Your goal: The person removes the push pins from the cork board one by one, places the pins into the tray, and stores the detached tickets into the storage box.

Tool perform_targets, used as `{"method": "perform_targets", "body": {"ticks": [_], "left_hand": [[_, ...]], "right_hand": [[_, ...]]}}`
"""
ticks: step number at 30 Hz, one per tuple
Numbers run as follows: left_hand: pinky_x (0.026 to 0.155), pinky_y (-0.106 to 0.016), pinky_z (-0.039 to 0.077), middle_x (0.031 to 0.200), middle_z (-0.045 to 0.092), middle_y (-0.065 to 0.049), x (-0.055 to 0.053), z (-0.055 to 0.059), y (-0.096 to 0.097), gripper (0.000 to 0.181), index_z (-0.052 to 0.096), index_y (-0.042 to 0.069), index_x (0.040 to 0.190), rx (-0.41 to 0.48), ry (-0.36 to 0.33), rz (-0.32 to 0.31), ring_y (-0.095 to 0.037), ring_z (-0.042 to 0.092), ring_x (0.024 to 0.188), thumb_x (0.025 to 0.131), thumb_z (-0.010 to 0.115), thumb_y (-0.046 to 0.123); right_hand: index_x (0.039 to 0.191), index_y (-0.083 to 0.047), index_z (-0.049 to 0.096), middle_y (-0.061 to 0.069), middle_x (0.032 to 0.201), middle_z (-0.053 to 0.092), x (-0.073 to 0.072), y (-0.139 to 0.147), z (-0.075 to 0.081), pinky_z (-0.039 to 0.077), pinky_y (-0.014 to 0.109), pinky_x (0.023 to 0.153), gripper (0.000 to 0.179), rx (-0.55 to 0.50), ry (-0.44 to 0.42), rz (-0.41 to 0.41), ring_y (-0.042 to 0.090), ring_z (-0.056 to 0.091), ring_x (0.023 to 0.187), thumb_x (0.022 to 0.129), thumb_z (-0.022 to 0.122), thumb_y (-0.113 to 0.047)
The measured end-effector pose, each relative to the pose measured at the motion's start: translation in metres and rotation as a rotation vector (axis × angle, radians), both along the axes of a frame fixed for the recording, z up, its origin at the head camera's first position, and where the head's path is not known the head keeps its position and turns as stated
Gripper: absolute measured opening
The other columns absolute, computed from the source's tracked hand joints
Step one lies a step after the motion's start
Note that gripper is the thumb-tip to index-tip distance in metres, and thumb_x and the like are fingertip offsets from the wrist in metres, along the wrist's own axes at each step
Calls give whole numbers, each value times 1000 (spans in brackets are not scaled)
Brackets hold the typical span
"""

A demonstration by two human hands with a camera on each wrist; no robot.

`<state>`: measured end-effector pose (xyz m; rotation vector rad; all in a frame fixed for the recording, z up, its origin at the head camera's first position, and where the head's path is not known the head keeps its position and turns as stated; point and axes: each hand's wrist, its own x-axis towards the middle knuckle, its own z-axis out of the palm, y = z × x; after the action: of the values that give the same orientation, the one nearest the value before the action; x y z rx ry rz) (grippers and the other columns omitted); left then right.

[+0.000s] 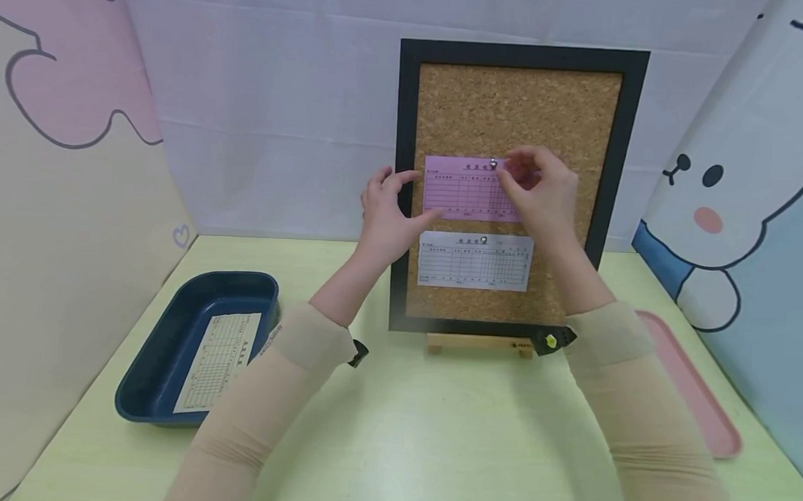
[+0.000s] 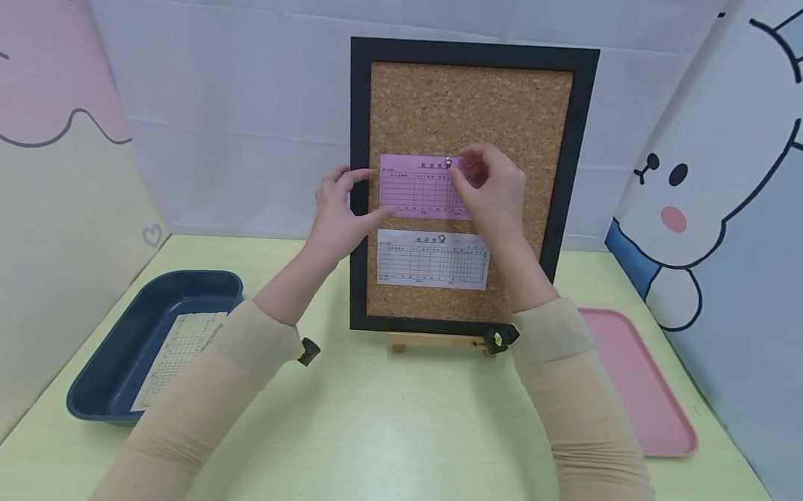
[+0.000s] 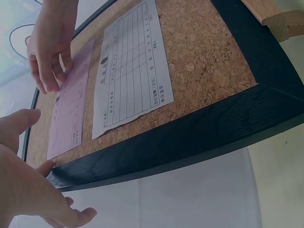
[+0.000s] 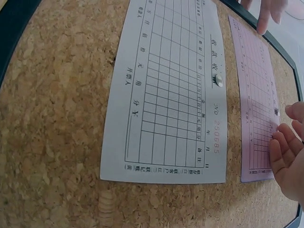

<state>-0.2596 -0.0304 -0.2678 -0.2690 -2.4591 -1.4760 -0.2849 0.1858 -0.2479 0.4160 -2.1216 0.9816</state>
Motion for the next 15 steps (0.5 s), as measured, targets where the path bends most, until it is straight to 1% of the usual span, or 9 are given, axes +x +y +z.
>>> {"method": "perform_targets", "body": {"ticks": [5, 8, 13, 15], "left_hand": [[109, -50, 24, 154, 13, -8, -2, -1, 5, 60, 48, 19, 134, 12, -2, 7, -25, 8, 141, 81, 74, 33], [109, -50, 25, 155, 12, -9, -3, -1, 8, 60, 48, 20, 134, 14, -8, 11, -25, 8, 142, 82, 73, 33], [109, -51, 25, 155, 10, -10, -3, -1, 12, 59, 49, 22, 133, 22, -16, 13, -27, 6, 142, 81, 74, 33], [109, -53, 24, 155, 9, -11, -4, -2, 13, 58, 50, 22, 132, 31, -12, 12, -27, 5, 142, 80, 75, 32]], "right_hand": [[103, -2, 65, 11, 93, 67, -4, -2, -2, 42, 18, 67, 22, 8, 31, -11, 13, 55, 74, 87, 68, -17], [103, -2, 66, 12, 93, 66, -6, -4, -2, 41, 20, 67, 22, 13, 40, -30, 14, 54, 74, 87, 68, -17], [103, -5, 66, 11, 95, 66, -8, -7, -3, 43, 23, 70, 24, 52, 21, -107, 15, 55, 78, 87, 68, -22], [103, -6, 66, 10, 94, 66, -8, -9, -2, 43, 24, 71, 24, 70, 12, -138, 15, 56, 79, 88, 67, -24]]}}
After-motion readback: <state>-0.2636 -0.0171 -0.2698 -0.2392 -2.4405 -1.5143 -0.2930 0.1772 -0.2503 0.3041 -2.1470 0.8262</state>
